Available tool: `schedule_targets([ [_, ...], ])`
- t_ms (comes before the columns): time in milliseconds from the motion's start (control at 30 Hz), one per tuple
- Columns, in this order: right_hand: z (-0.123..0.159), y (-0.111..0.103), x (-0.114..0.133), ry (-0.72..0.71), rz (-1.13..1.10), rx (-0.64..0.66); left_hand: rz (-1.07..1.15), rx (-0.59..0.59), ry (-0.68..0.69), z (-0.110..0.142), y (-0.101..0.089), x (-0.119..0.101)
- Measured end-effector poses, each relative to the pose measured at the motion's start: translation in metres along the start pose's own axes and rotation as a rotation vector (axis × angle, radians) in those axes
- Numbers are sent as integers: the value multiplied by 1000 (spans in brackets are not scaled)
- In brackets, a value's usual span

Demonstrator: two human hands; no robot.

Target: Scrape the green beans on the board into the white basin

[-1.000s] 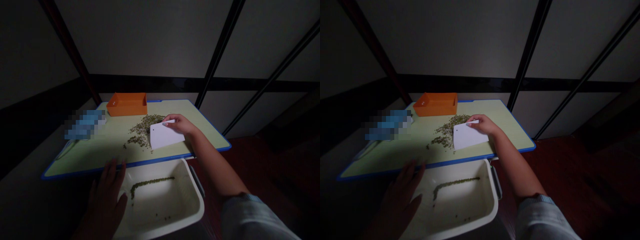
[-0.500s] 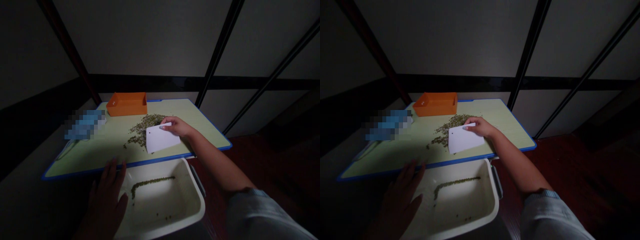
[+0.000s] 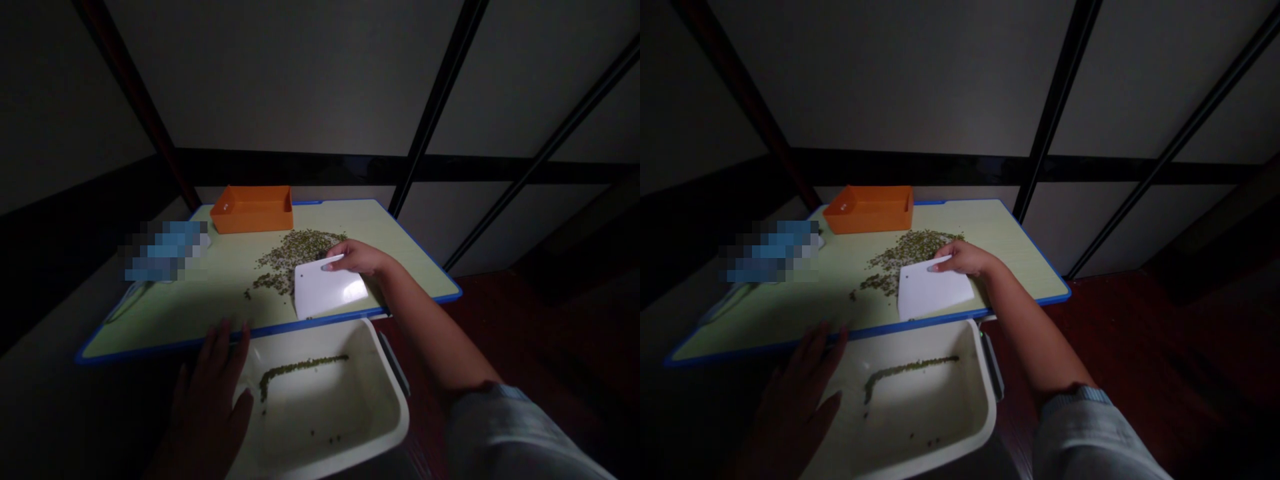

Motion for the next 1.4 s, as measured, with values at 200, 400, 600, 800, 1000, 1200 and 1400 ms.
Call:
schedule_targets([
  [200, 2, 1, -2, 29, 85, 135, 32, 27, -13, 0, -1, 2],
  [400, 2, -5, 5, -50, -23, 51, 58, 13, -9, 0, -3, 4],
  [600, 1, -14, 6, -109, 24, -27, 81, 8, -11, -1, -2, 4],
  [800, 1, -8, 3, -92, 81, 85, 119, 90, -58, -5, -6, 3],
  [1000, 7, -7, 13, -122, -4, 85, 73, 83, -1, -3, -1, 8],
  [1200, 6, -21, 13, -142, -36, -138, 24, 29, 46, -3, 2, 8],
  [1400, 7, -15, 9, -86, 112, 24, 34, 113, 15, -2, -1, 8],
])
Point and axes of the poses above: each hand's wrist, its own z-axis away from the middle knuckle, its own y-axis out of the palm, x = y × z, the point moved 5 cm from there along -z, towards the middle knuckle, and after that the axes turned 5 degrees about -x, right-handed, at the moved point
